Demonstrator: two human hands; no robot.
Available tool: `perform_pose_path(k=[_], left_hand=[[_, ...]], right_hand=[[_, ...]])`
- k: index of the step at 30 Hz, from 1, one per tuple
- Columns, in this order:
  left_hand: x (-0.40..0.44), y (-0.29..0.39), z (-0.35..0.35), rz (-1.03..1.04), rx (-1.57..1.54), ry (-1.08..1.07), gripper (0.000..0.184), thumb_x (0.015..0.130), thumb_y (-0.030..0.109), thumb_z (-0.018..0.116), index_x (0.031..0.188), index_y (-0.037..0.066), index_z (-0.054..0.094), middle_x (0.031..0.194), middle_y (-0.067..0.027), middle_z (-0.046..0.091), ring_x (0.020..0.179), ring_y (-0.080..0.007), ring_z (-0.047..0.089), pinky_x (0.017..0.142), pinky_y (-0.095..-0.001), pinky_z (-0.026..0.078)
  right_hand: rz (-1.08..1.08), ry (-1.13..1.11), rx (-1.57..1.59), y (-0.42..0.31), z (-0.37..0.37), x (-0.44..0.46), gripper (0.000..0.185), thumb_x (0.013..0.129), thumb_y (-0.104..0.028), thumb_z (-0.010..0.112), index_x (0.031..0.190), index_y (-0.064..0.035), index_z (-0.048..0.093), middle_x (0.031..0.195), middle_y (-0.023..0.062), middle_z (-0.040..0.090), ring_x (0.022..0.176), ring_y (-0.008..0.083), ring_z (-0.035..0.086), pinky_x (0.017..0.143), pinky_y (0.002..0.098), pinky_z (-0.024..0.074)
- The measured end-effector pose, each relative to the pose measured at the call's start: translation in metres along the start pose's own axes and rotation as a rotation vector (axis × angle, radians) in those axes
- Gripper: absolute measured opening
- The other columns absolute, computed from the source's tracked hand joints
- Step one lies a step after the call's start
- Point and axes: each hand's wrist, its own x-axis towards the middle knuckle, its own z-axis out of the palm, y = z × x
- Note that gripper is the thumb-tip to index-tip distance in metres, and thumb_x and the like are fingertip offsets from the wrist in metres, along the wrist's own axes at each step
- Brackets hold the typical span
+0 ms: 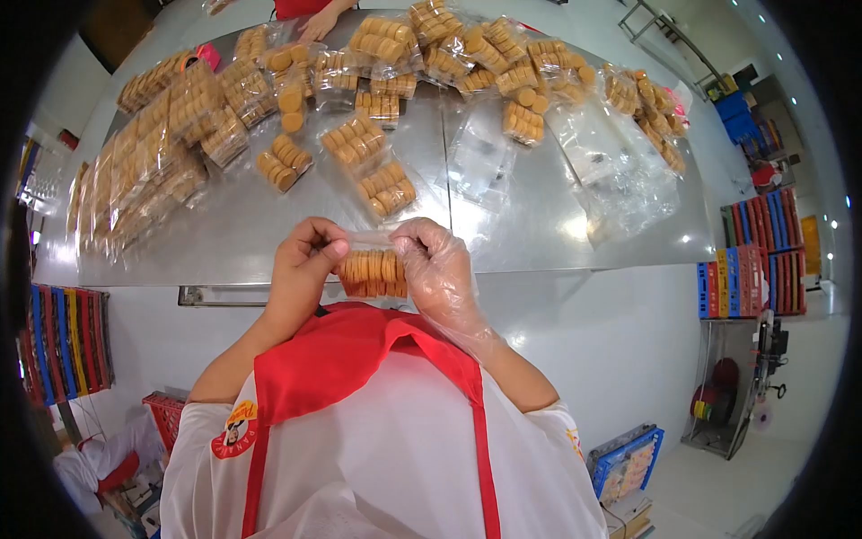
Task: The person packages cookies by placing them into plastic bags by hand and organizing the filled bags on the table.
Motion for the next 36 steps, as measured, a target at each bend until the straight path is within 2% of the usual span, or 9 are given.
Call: perform_pose_path(k=[6,8,11,13,15,17,19,28,36], left_hand=[[0.008,0.005,-0.013,-0.005,0.353,-0.121,0.009,0.100,0.013,0.056,0.099,0.004,0.057,0.078,0.0016,0.053,0.066,-0.0061,0.048,0.059,-0.0228,0.040],[0.010,0.009,-0.014,-0.043,0.353,-0.153,0.013,0.100,0.016,0.056,0.098,0.003,0.057,0.075,0.0007,0.054,0.065,-0.0075,0.050,0.060,-0.0246,0.042],[0.013,0.009,-0.015,-0.109,0.266,-0.187,0.019,0.100,0.019,0.057,0.099,0.000,0.058,0.076,-0.0021,0.057,0.069,-0.0099,0.054,0.063,-0.0276,0.046],[0.016,0.003,-0.014,-0.097,0.260,-0.181,0.020,0.100,0.019,0.058,0.099,-0.001,0.058,0.078,-0.0021,0.058,0.070,-0.0097,0.055,0.064,-0.0265,0.046],[0.023,-0.013,-0.011,0.187,0.309,-0.088,0.019,0.101,0.021,0.058,0.099,0.002,0.058,0.079,0.0001,0.056,0.070,-0.0084,0.052,0.064,-0.0242,0.044],[0.021,-0.017,-0.011,0.109,0.189,-0.104,0.018,0.101,0.021,0.058,0.098,0.003,0.059,0.081,0.0006,0.056,0.072,-0.0079,0.052,0.066,-0.0237,0.044],[0.006,0.011,-0.005,-0.330,-0.100,-0.218,0.018,0.100,0.020,0.060,0.098,0.002,0.061,0.087,-0.0007,0.060,0.077,-0.0084,0.054,0.072,-0.0249,0.047],[-0.011,-0.009,-0.003,-0.429,-0.426,0.122,0.020,0.098,0.018,0.062,0.084,0.005,0.056,0.082,-0.0010,0.059,0.074,-0.0068,0.052,0.067,-0.0232,0.044],[-0.008,-0.024,-0.015,-0.376,-0.258,0.083,0.011,0.092,0.009,0.060,0.083,0.005,0.055,0.077,0.0004,0.053,0.069,-0.0055,0.047,0.058,-0.0232,0.039]], right_hand=[[0.137,-0.078,0.117,-0.001,-0.006,0.002,0.006,0.095,-0.003,0.058,0.095,0.0006,0.063,0.082,0.0001,0.059,0.078,0.0097,0.051,0.073,0.0256,0.0439],[0.109,-0.149,0.092,0.000,-0.012,0.007,0.007,0.096,-0.006,0.059,0.095,-0.0002,0.063,0.082,0.0009,0.060,0.077,0.0101,0.051,0.074,0.0262,0.0440],[-0.152,-0.224,-0.114,0.018,-0.017,0.019,0.011,0.097,-0.012,0.061,0.094,-0.0018,0.063,0.083,0.0011,0.061,0.079,0.0105,0.053,0.076,0.0286,0.0450],[0.035,-0.241,0.072,0.013,-0.014,0.016,0.011,0.097,-0.012,0.063,0.093,-0.0021,0.063,0.089,0.0021,0.063,0.085,0.0108,0.055,0.079,0.0282,0.0465],[0.131,-0.228,0.167,0.009,-0.009,0.015,0.013,0.097,-0.015,0.064,0.093,-0.0021,0.063,0.091,0.0022,0.063,0.087,0.0108,0.055,0.080,0.0286,0.0466],[0.139,-0.180,0.174,0.008,-0.006,0.014,0.017,0.097,-0.019,0.064,0.094,-0.0017,0.064,0.087,0.0015,0.062,0.083,0.0105,0.054,0.077,0.0297,0.0453],[0.172,-0.186,0.145,0.006,-0.007,0.013,0.019,0.097,-0.020,0.063,0.095,-0.0016,0.064,0.087,0.0007,0.061,0.083,0.0092,0.052,0.076,0.0286,0.0450],[0.368,-0.270,0.253,0.002,0.003,0.004,0.024,0.098,-0.024,0.063,0.096,0.0002,0.065,0.081,-0.0024,0.057,0.074,0.0058,0.047,0.066,0.0255,0.0421],[0.292,-0.247,0.107,0.014,0.009,0.010,0.018,0.096,-0.014,0.059,0.101,0.0017,0.066,0.080,0.0004,0.061,0.076,0.0079,0.053,0.070,0.0253,0.0457]])
